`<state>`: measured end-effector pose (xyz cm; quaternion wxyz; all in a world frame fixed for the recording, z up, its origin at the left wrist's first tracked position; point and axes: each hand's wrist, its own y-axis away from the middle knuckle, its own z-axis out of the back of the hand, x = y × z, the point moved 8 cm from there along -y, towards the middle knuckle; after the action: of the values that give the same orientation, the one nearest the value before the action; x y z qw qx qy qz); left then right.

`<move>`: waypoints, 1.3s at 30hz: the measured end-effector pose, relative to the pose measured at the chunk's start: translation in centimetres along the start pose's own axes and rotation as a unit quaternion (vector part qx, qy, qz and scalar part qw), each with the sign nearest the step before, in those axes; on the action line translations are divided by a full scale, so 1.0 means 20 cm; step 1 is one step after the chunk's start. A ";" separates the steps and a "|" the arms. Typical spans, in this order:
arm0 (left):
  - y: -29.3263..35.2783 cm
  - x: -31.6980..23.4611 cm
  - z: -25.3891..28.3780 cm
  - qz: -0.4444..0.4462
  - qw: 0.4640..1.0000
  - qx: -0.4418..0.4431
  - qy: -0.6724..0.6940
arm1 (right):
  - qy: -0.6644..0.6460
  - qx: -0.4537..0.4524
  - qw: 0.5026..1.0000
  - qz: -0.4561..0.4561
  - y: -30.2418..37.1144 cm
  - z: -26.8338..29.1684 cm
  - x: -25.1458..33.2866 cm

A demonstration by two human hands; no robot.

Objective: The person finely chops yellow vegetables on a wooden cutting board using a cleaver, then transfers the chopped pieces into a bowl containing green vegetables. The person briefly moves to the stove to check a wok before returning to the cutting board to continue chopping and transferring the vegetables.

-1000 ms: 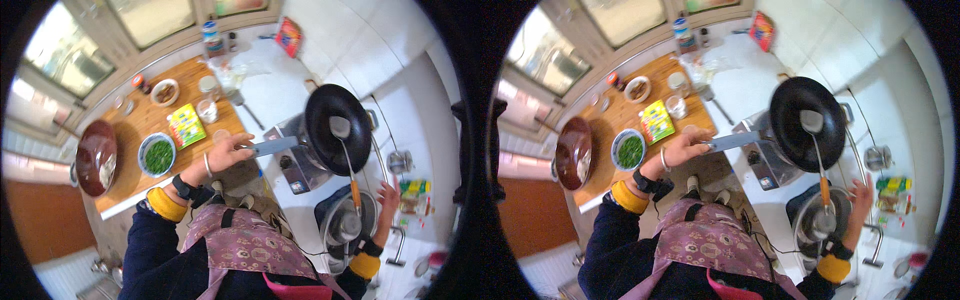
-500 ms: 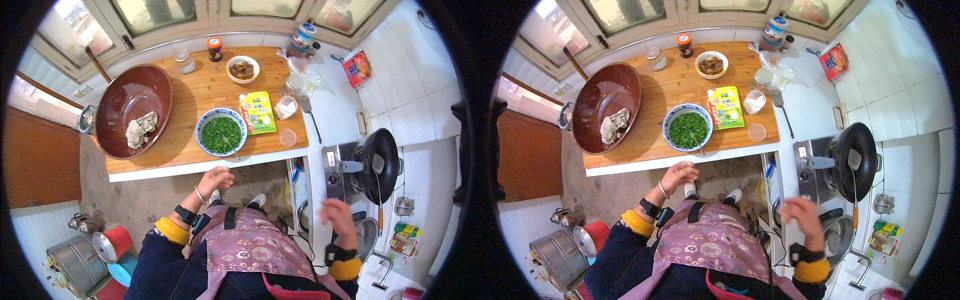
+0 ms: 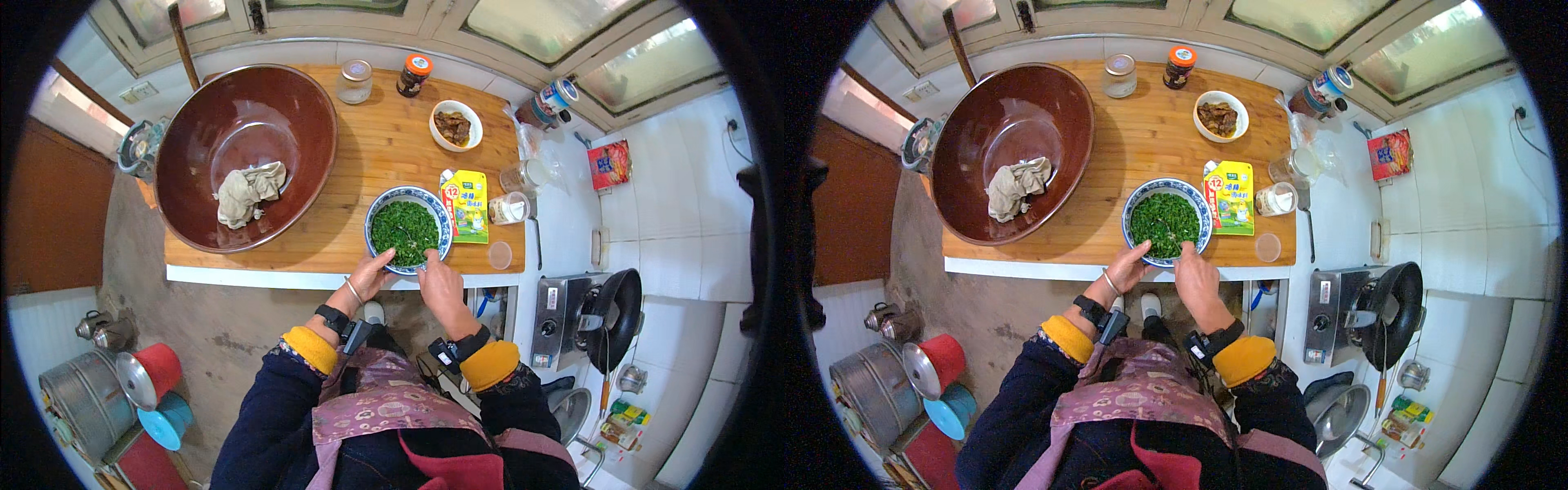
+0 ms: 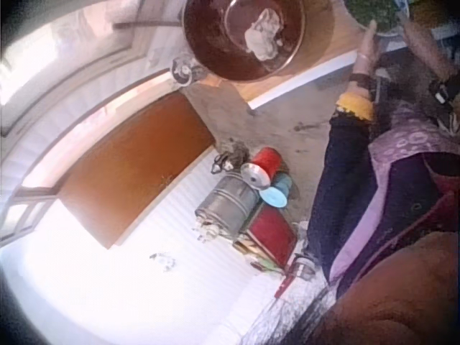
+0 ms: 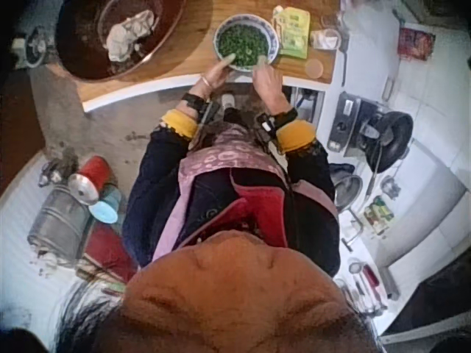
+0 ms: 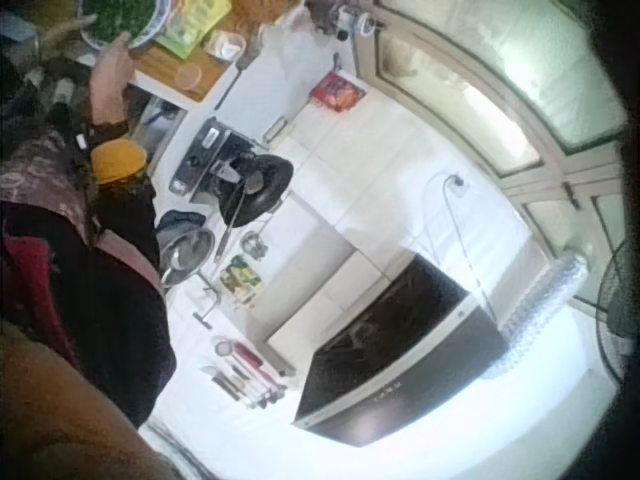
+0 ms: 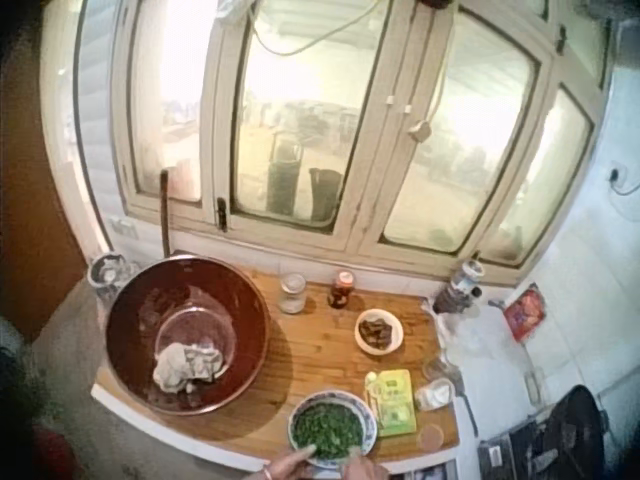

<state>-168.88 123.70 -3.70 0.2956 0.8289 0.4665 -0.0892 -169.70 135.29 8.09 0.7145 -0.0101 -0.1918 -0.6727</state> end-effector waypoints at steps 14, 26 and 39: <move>0.19 0.00 -0.01 -0.022 0.999 -0.039 0.009 | 0.145 -0.101 0.957 0.230 -0.03 0.27 0.06; 0.50 -0.07 -0.12 -0.115 0.986 -0.057 0.106 | 0.152 0.004 0.883 0.443 0.31 0.34 0.31; 1.05 -0.14 -0.06 -0.244 0.956 -0.131 0.094 | 0.146 -0.039 0.787 0.598 0.48 0.29 0.74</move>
<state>-153.28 114.13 6.95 0.3253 0.6483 0.6881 -0.0185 -161.68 123.48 19.97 0.9923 -0.0525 -0.0142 -0.1113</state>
